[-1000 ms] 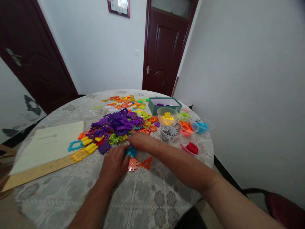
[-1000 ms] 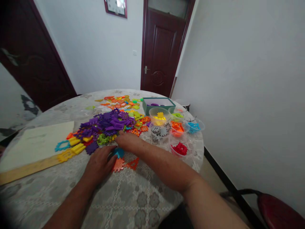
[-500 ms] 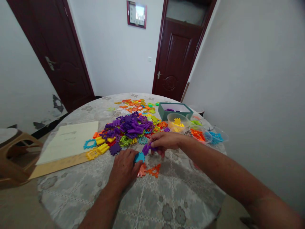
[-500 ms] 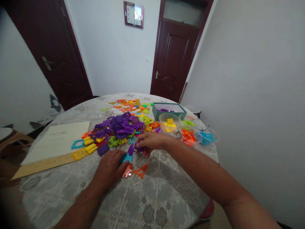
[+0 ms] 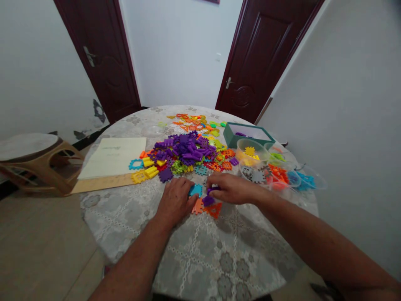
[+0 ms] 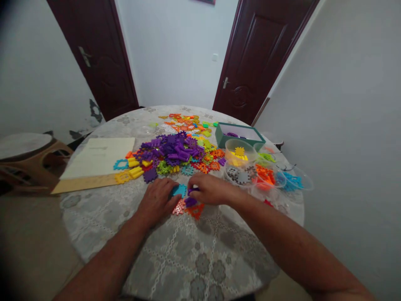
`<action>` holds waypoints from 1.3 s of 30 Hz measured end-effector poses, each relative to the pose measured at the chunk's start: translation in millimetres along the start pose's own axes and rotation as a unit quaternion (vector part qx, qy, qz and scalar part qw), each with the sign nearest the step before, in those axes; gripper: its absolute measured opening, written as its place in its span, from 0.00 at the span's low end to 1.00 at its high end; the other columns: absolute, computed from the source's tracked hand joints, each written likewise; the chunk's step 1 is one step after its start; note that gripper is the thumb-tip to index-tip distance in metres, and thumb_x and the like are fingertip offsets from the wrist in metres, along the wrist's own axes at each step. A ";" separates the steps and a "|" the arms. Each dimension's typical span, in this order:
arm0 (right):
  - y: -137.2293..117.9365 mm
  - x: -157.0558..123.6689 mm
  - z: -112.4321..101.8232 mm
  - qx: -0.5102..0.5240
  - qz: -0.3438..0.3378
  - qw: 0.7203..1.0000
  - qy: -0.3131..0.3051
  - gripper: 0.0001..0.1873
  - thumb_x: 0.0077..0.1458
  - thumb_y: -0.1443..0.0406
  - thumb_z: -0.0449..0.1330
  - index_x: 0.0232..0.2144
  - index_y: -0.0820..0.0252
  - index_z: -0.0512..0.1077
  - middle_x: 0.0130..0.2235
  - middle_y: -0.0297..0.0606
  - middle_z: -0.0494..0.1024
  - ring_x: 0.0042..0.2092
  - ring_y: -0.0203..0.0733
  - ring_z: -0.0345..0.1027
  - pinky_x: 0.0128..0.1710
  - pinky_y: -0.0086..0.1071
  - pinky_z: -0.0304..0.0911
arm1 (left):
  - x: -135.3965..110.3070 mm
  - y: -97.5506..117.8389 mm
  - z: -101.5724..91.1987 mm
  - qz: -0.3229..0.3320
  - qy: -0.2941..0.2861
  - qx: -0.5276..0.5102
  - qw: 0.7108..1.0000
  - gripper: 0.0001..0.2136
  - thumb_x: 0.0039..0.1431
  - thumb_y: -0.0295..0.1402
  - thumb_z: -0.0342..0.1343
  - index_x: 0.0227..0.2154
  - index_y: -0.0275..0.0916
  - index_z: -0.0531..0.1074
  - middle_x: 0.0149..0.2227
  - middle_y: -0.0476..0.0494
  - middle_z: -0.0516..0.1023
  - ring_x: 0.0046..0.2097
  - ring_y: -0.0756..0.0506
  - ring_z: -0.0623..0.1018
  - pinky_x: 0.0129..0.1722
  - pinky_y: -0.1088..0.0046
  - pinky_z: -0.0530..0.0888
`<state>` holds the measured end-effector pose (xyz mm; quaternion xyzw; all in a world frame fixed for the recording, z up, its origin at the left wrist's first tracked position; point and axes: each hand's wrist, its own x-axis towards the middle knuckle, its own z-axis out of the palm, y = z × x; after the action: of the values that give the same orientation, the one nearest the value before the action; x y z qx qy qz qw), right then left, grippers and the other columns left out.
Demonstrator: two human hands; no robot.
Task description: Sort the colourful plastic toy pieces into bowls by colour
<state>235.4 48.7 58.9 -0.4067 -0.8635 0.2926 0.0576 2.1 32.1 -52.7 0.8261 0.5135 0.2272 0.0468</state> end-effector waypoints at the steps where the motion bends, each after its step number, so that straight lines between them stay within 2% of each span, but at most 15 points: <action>1: -4.8 -0.8 11.3 -0.033 -0.018 0.999 -0.004 0.05 0.61 0.67 0.61 0.40 0.58 0.75 0.43 0.40 0.78 0.46 0.43 0.72 0.48 0.35 0.66 | -0.2 0.1 0.0 -0.001 -0.002 -0.002 1.000 0.12 0.65 0.41 0.61 0.48 0.44 0.74 0.49 0.40 0.77 0.52 0.37 0.73 0.50 0.57 0.67; 4: -9.1 -1.8 36.4 -0.079 0.011 0.997 -0.020 0.07 0.61 0.68 0.61 0.42 0.60 0.75 0.45 0.44 0.76 0.46 0.45 0.71 0.46 0.35 0.64 | -1.3 0.2 -0.4 0.002 0.000 -0.013 1.000 0.15 0.66 0.40 0.60 0.53 0.44 0.73 0.51 0.40 0.78 0.53 0.36 0.73 0.52 0.56 0.67; 7: -4.7 -3.6 46.4 -0.073 0.045 0.996 -0.010 0.13 0.59 0.67 0.64 0.47 0.59 0.74 0.47 0.44 0.76 0.46 0.45 0.71 0.46 0.34 0.63 | -2.3 0.7 -1.1 0.007 0.008 -0.022 1.000 0.20 0.65 0.39 0.60 0.58 0.45 0.71 0.55 0.40 0.77 0.57 0.36 0.72 0.55 0.56 0.67; 10: -1.2 -6.7 48.6 -0.047 0.048 0.998 0.000 0.20 0.56 0.68 0.66 0.51 0.58 0.73 0.49 0.43 0.76 0.48 0.46 0.71 0.49 0.35 0.63 | -2.2 1.8 -2.4 0.010 0.004 -0.027 1.000 0.21 0.65 0.38 0.60 0.60 0.45 0.70 0.58 0.40 0.77 0.58 0.35 0.72 0.56 0.55 0.66; 14: -5.6 -12.3 47.9 -0.060 0.063 0.996 -0.018 0.14 0.56 0.67 0.65 0.46 0.58 0.76 0.47 0.44 0.76 0.47 0.47 0.71 0.48 0.36 0.64 | -1.6 2.4 -3.8 0.008 -0.005 -0.028 1.000 0.20 0.65 0.38 0.61 0.59 0.46 0.71 0.57 0.40 0.79 0.56 0.36 0.73 0.55 0.55 0.67; 16: -8.6 -15.5 39.6 -0.071 0.060 0.996 -0.014 0.12 0.56 0.67 0.65 0.44 0.58 0.76 0.46 0.43 0.77 0.46 0.46 0.72 0.46 0.35 0.64 | -1.7 1.6 -3.3 0.009 -0.006 -0.029 1.000 0.20 0.65 0.38 0.61 0.58 0.46 0.71 0.56 0.41 0.79 0.56 0.36 0.73 0.54 0.55 0.67; 19: -1.1 -16.0 6.1 -0.075 0.055 0.996 0.016 0.12 0.57 0.68 0.64 0.44 0.57 0.77 0.44 0.40 0.80 0.44 0.44 0.72 0.44 0.33 0.64 | -2.2 -0.6 -1.3 0.019 0.002 -0.039 0.999 0.20 0.65 0.38 0.61 0.58 0.45 0.71 0.57 0.40 0.78 0.57 0.35 0.72 0.56 0.55 0.68; 23: 43.3 1.2 -70.2 -0.117 0.119 0.980 0.112 0.11 0.58 0.66 0.65 0.45 0.56 0.79 0.41 0.38 0.82 0.40 0.42 0.74 0.41 0.32 0.65 | -2.2 -3.2 1.9 0.031 0.032 -0.079 0.996 0.22 0.63 0.33 0.62 0.59 0.44 0.71 0.57 0.37 0.75 0.58 0.36 0.73 0.57 0.54 0.70; 25: 71.6 13.7 -109.3 -0.150 0.198 0.946 0.208 0.13 0.55 0.67 0.67 0.44 0.58 0.80 0.41 0.39 0.83 0.39 0.43 0.75 0.41 0.32 0.66 | -2.2 -4.3 3.2 0.043 0.045 -0.109 0.992 0.22 0.62 0.29 0.61 0.59 0.44 0.71 0.56 0.37 0.74 0.57 0.37 0.74 0.56 0.55 0.72; 27: 95.2 23.5 -140.6 -0.165 0.253 0.908 0.290 0.19 0.54 0.69 0.65 0.49 0.60 0.79 0.44 0.42 0.83 0.41 0.45 0.76 0.43 0.34 0.68 | -2.5 -5.8 5.0 0.058 0.057 -0.139 0.987 0.22 0.62 0.26 0.58 0.59 0.44 0.71 0.55 0.37 0.74 0.56 0.38 0.75 0.55 0.57 0.74; 30: 114.3 30.4 -164.9 -0.177 0.278 0.876 0.353 0.28 0.56 0.72 0.61 0.60 0.66 0.74 0.54 0.51 0.81 0.49 0.51 0.77 0.50 0.38 0.69 | -2.9 -8.8 8.9 0.075 0.079 -0.170 0.979 0.23 0.63 0.24 0.55 0.60 0.44 0.70 0.52 0.38 0.76 0.53 0.40 0.77 0.53 0.60 0.76; 32: 115.8 31.9 -165.1 -0.183 0.281 0.865 0.373 0.29 0.57 0.73 0.59 0.61 0.69 0.73 0.57 0.55 0.79 0.54 0.54 0.75 0.55 0.41 0.67 | -2.7 -10.2 11.1 0.083 0.086 -0.176 0.977 0.21 0.62 0.23 0.54 0.57 0.42 0.72 0.47 0.40 0.78 0.49 0.41 0.79 0.51 0.62 0.77; 34: 109.3 33.0 -154.0 -0.185 0.274 0.866 0.375 0.24 0.59 0.73 0.58 0.57 0.68 0.76 0.56 0.55 0.79 0.56 0.54 0.74 0.58 0.43 0.66 | -1.9 -10.1 11.5 0.087 0.085 -0.173 0.977 0.15 0.62 0.23 0.54 0.49 0.41 0.74 0.42 0.42 0.78 0.45 0.42 0.79 0.47 0.63 0.77; 37: 86.5 32.3 -119.1 -0.183 0.218 0.893 0.349 0.18 0.60 0.71 0.58 0.51 0.60 0.80 0.53 0.47 0.82 0.54 0.51 0.76 0.58 0.41 0.67 | -0.1 -8.2 8.9 0.074 0.098 -0.163 0.979 0.07 0.64 0.25 0.52 0.41 0.40 0.73 0.39 0.42 0.76 0.42 0.42 0.78 0.45 0.65 0.77; 39: 65.3 28.9 -86.7 -0.179 0.151 0.923 0.305 0.17 0.61 0.71 0.58 0.49 0.57 0.81 0.52 0.44 0.84 0.52 0.49 0.77 0.57 0.41 0.68 | 1.0 -7.3 7.2 0.053 0.121 -0.159 0.978 0.07 0.67 0.26 0.49 0.40 0.40 0.72 0.39 0.41 0.76 0.43 0.42 0.78 0.45 0.64 0.76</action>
<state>289.1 142.2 90.2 -0.6057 -0.7703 -0.0002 0.1993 -0.6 37.5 -61.1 0.8009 0.4280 0.4060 0.1026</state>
